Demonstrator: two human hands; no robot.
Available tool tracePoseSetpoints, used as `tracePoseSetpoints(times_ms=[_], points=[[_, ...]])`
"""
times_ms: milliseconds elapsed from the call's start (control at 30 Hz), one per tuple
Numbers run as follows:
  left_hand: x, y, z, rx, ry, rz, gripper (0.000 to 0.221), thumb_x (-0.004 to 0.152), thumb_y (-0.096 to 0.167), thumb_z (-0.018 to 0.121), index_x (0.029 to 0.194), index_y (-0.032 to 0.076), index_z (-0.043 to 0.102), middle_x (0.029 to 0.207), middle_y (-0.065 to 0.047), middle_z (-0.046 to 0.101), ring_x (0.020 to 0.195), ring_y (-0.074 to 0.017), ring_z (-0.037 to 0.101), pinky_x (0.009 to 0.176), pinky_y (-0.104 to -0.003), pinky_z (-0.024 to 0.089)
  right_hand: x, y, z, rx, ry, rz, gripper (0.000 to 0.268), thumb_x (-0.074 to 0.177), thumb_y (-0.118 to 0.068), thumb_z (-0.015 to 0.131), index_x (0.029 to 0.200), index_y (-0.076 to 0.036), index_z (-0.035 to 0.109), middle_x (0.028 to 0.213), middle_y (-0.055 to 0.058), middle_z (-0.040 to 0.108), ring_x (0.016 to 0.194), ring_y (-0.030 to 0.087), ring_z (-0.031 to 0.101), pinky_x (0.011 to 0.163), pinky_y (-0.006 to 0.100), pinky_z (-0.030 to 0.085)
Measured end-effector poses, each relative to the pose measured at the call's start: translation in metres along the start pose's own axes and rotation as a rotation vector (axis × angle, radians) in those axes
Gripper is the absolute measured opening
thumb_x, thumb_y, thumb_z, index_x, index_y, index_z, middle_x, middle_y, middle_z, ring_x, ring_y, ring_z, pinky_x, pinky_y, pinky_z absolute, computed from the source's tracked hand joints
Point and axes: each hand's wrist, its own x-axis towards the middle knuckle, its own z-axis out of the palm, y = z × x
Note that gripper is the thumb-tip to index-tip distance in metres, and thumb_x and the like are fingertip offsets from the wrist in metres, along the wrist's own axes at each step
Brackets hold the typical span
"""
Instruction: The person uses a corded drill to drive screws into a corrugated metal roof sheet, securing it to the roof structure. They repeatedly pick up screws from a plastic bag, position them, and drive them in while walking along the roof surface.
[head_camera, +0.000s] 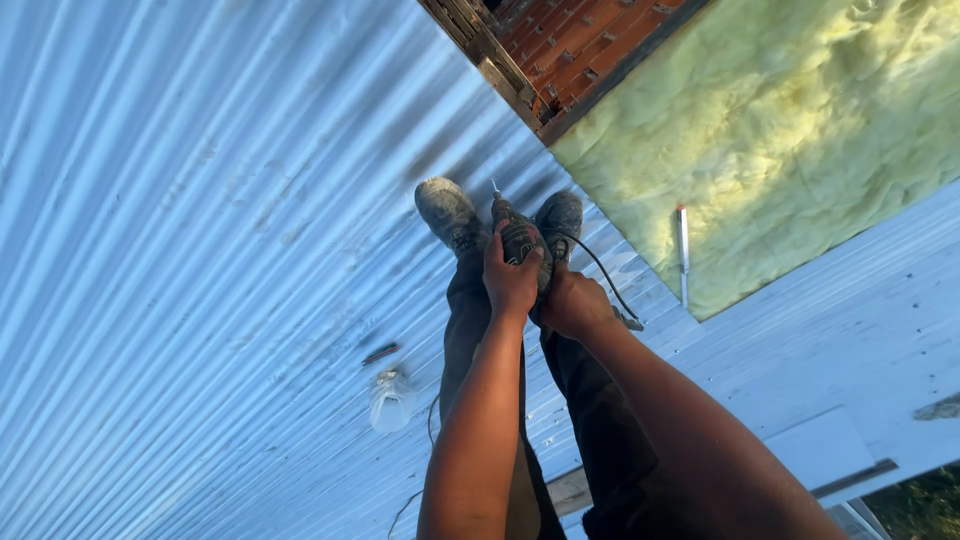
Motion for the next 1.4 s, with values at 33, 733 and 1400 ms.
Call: tracePoseSetpoints(times_ms=[33,733,1400], points=[[-0.002,-0.004,-0.001,-0.004,-0.007,-0.020,0.085,0.098,0.024,0.074,0.164,0.005,0.023,0.168,-0.027,0.016,0.152,-0.0533,0.025,0.113,-0.074,0.049,0.007,0.011,0.014,-0.006,-0.014,0.015,0.057,0.085,-0.030,0.066,0.130,0.004,0.056,0.102,0.027,0.074,0.100,0.049,0.073,0.087,0.056,0.059],[0.002,-0.016,-0.009,-0.231,-0.047,-0.045,0.086,0.099,0.024,0.073,0.164,0.007,0.021,0.168,-0.029,0.006,0.153,-0.0567,0.013,0.120,-0.077,0.038,0.031,0.021,0.024,-0.301,-0.036,0.044,0.064,0.089,-0.033,0.057,0.141,0.002,0.050,0.105,0.021,0.075,0.099,0.045,0.075,0.085,0.056,0.060],[0.022,-0.049,0.037,-0.272,0.216,0.002,0.091,0.075,0.033,0.081,0.155,0.006,0.045,0.145,-0.006,0.053,0.136,-0.0235,0.055,0.112,-0.032,0.048,0.022,-0.003,-0.013,-0.302,-0.038,0.149,0.056,0.084,-0.045,0.063,0.128,-0.012,0.054,0.121,0.020,0.072,0.109,0.045,0.070,0.088,0.055,0.056]])
